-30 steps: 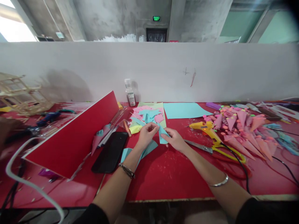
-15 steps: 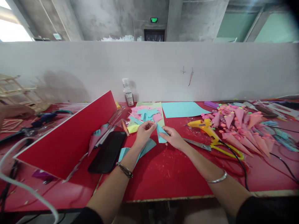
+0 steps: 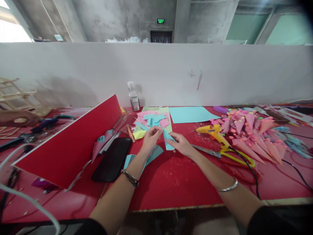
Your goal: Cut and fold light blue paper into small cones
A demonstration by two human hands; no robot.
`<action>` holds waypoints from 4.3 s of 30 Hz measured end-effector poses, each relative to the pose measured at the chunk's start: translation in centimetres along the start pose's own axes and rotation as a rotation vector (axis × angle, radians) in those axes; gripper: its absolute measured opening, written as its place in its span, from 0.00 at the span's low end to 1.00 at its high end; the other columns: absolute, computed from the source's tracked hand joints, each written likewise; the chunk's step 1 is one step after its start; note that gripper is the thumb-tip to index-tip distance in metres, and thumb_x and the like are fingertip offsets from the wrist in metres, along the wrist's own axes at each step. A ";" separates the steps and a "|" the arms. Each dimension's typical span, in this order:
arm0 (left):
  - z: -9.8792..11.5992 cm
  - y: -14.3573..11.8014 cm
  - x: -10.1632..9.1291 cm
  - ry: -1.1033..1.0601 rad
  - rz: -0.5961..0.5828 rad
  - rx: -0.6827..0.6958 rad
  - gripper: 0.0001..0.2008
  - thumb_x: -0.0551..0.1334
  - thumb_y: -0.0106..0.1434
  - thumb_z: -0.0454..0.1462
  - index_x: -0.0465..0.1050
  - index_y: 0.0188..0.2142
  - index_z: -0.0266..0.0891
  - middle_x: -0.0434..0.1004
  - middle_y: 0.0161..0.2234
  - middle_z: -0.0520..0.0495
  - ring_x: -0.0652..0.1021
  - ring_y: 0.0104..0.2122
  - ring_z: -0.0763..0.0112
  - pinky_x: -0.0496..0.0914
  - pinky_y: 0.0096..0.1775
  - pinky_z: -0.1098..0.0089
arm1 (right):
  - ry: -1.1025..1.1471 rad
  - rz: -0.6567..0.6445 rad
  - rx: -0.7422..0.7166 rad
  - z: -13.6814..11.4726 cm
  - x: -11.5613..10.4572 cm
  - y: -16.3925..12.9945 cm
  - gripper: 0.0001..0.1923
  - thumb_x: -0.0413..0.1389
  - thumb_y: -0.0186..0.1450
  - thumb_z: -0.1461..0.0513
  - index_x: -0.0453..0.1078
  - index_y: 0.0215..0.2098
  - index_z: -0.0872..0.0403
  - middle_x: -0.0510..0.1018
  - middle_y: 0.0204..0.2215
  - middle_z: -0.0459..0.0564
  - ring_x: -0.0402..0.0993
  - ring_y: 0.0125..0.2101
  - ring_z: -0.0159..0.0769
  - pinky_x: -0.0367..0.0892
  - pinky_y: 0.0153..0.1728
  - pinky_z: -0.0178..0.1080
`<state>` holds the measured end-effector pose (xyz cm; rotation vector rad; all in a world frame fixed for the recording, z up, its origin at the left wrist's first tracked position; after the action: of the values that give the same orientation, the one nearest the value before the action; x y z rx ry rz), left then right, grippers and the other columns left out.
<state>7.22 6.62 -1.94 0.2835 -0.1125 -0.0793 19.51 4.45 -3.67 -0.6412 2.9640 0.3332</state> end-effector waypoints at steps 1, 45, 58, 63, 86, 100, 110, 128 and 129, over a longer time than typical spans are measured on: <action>0.0 0.0 0.0 -0.003 -0.004 -0.004 0.06 0.60 0.52 0.37 0.65 0.22 0.38 0.58 0.15 0.59 0.59 0.17 0.81 0.55 0.22 0.76 | 0.002 0.001 0.003 0.0 0.0 0.0 0.10 0.53 0.58 0.55 0.61 0.28 0.54 0.62 0.18 0.39 0.58 0.15 0.24 0.60 0.15 0.29; -0.5 0.0 -0.3 0.072 0.065 0.037 0.05 0.56 0.51 0.37 0.62 0.22 0.39 0.55 0.17 0.58 0.57 0.17 0.80 0.53 0.21 0.76 | -0.120 0.006 -0.044 -0.3 0.1 -0.2 0.06 0.49 0.59 0.59 0.61 0.28 0.53 0.61 0.18 0.39 0.58 0.16 0.25 0.56 0.16 0.29; 0.1 0.1 -0.4 0.060 0.083 0.047 0.05 0.60 0.50 0.38 0.66 0.24 0.39 0.64 0.21 0.56 0.63 0.21 0.78 0.58 0.24 0.76 | -0.401 0.107 -0.186 -1.1 -0.2 -0.4 0.05 0.48 0.58 0.61 0.62 0.27 0.54 0.61 0.20 0.41 0.55 0.22 0.27 0.53 0.24 0.30; 0.2 0.1 -0.4 0.051 0.075 0.042 0.05 0.60 0.50 0.38 0.66 0.24 0.38 0.62 0.19 0.56 0.63 0.21 0.78 0.58 0.24 0.76 | -0.414 0.104 -0.179 -1.0 -0.2 -0.4 0.05 0.48 0.58 0.61 0.62 0.27 0.54 0.60 0.20 0.41 0.55 0.22 0.27 0.52 0.24 0.30; -0.7 0.3 -0.2 0.085 -0.026 -0.028 0.11 0.59 0.53 0.42 0.71 0.33 0.38 0.66 0.25 0.54 0.67 0.24 0.78 0.61 0.28 0.76 | -0.442 0.147 -0.160 -1.0 -0.4 -0.3 0.06 0.48 0.59 0.60 0.64 0.29 0.54 0.63 0.19 0.41 0.57 0.21 0.28 0.53 0.23 0.30; -0.4 0.5 -0.5 0.049 0.017 0.023 0.08 0.62 0.49 0.40 0.68 0.23 0.37 0.65 0.21 0.56 0.65 0.23 0.78 0.60 0.29 0.76 | -0.440 0.152 -0.127 -1.1 -0.5 -0.5 0.05 0.48 0.59 0.61 0.61 0.27 0.54 0.60 0.17 0.40 0.57 0.19 0.27 0.50 0.21 0.30; -1.3 1.4 -2.5 -0.047 0.174 0.057 0.12 0.61 0.53 0.43 0.66 0.22 0.37 0.58 0.18 0.57 0.60 0.19 0.81 0.55 0.24 0.76 | -0.432 0.151 -0.151 -1.1 -0.5 -0.5 0.06 0.48 0.58 0.60 0.61 0.26 0.54 0.60 0.18 0.40 0.56 0.20 0.27 0.51 0.21 0.30; -0.9 1.3 -2.6 -0.101 0.211 0.071 0.12 0.64 0.49 0.43 0.72 0.29 0.37 0.60 0.18 0.57 0.58 0.18 0.81 0.54 0.21 0.75 | -0.457 0.158 -0.148 -0.9 -0.5 -0.4 0.07 0.48 0.59 0.59 0.63 0.27 0.54 0.63 0.20 0.41 0.57 0.20 0.27 0.52 0.22 0.30; -0.9 1.2 -2.5 -0.099 0.210 0.073 0.12 0.64 0.49 0.43 0.71 0.28 0.37 0.59 0.17 0.57 0.58 0.18 0.81 0.54 0.21 0.75 | -0.458 0.159 -0.146 -0.9 -0.5 -0.4 0.07 0.48 0.59 0.59 0.63 0.27 0.54 0.63 0.20 0.41 0.57 0.20 0.27 0.52 0.22 0.30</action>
<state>4.88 8.28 -2.68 0.3388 -0.2428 0.1198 20.13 4.11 -2.83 -0.2889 2.5672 0.6209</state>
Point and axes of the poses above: each hand's wrist, its own y-axis towards the middle knuckle, its own x-axis out of the palm, z = x × y, the point moved 5 cm from there along y, towards the middle knuckle
